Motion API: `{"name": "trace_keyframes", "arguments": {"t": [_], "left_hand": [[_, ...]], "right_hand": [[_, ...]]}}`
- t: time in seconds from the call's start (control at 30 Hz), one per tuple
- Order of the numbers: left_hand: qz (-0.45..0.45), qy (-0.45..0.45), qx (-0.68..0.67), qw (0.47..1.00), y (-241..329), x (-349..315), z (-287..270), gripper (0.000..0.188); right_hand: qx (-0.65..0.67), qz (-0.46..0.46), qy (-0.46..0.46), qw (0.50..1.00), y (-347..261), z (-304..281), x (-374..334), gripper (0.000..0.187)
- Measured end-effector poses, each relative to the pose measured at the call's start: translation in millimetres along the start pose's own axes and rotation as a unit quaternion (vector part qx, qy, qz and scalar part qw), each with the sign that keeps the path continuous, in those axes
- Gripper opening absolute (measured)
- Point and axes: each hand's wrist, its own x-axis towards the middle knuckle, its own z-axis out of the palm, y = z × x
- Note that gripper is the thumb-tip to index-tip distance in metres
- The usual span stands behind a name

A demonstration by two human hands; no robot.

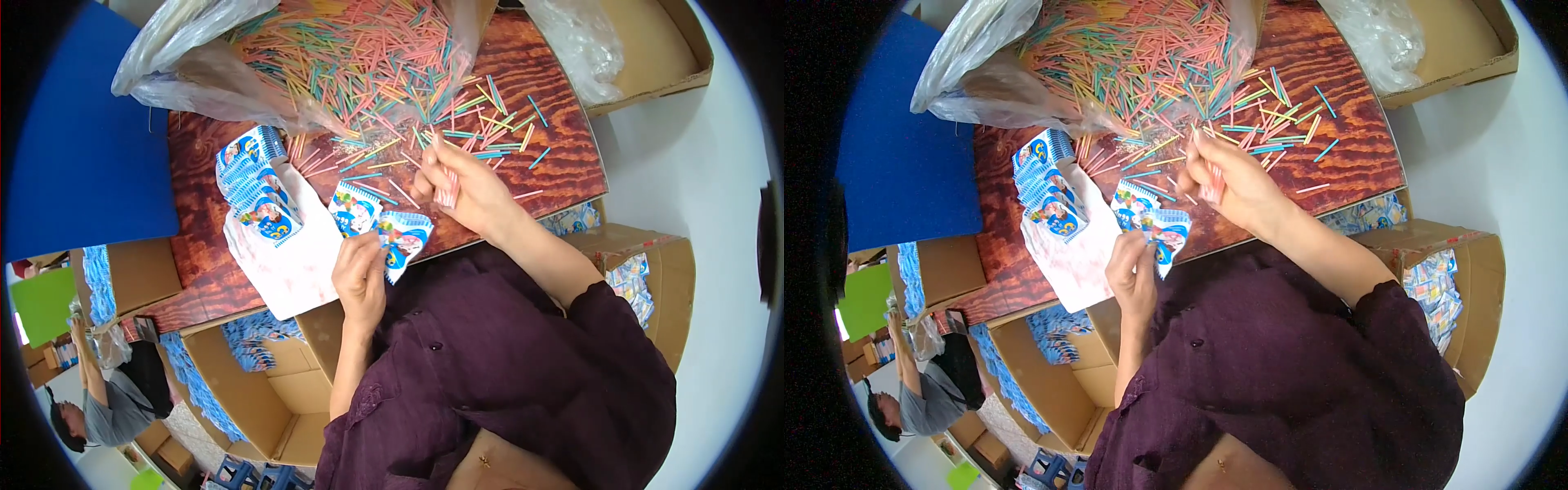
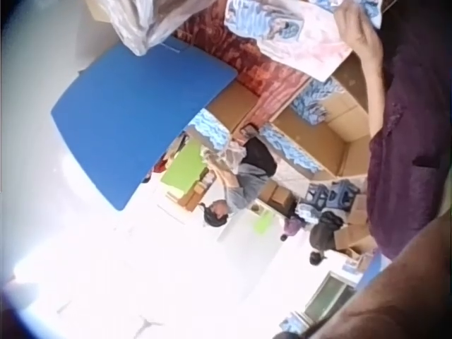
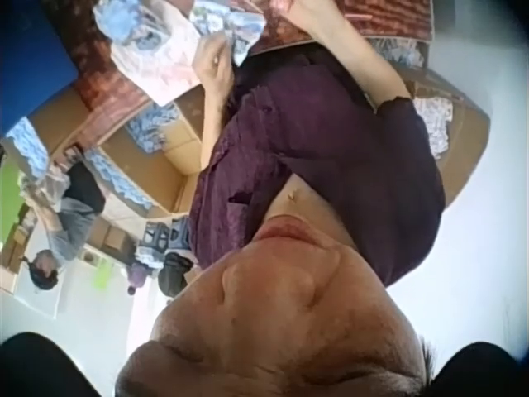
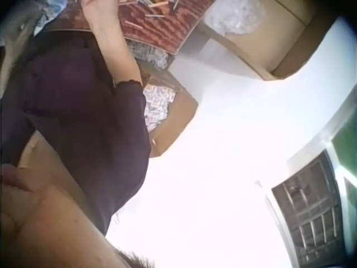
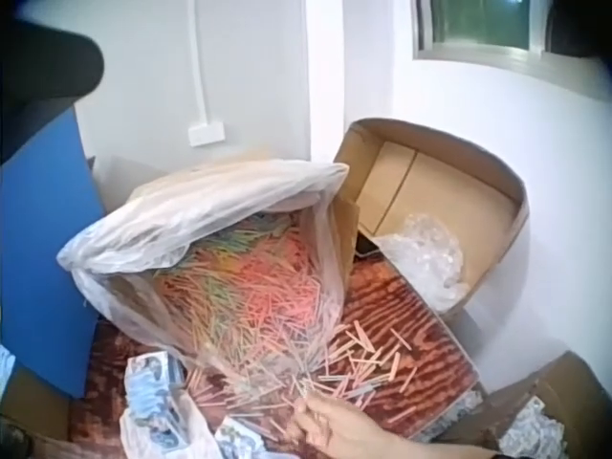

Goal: Packing small colorful sticks into plastic bags.

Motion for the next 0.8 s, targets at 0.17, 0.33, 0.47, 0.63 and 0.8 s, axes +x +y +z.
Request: {"name": "trace_keyframes", "arguments": {"t": [0.17, 0.33, 0.47, 0.63, 0.8], "left_hand": [[0.064, 0.000, 0.043, 0.997, 2.3, -0.7, 3.2, 0.014], [0.040, 0.010, 0.030, 0.999, -1.9, -1.1, -2.0, 0.015], [0.067, 0.010, 0.033, 0.997, -1.5, -2.7, -1.2, 0.015], [0.058, 0.021, 0.019, 0.998, 2.8, -0.8, 0.0, 0.014], [0.009, 0.005, -0.010, 1.000, 4.5, -4.1, 2.3, 0.011]], "right_hand": [[0.048, 0.039, 0.070, 0.996, -10.9, 46.0, 10.5, 0.032], [0.005, 0.014, 0.010, 1.000, -8.0, 35.0, 11.7, 0.034], [0.082, 0.041, 0.005, 0.996, -4.0, 48.5, 15.4, 0.037], [0.060, 0.051, 0.014, 0.997, 8.8, 52.5, 9.6, 0.036], [0.021, 0.035, 0.057, 0.998, 13.0, 49.3, 1.5, 0.035]]}}
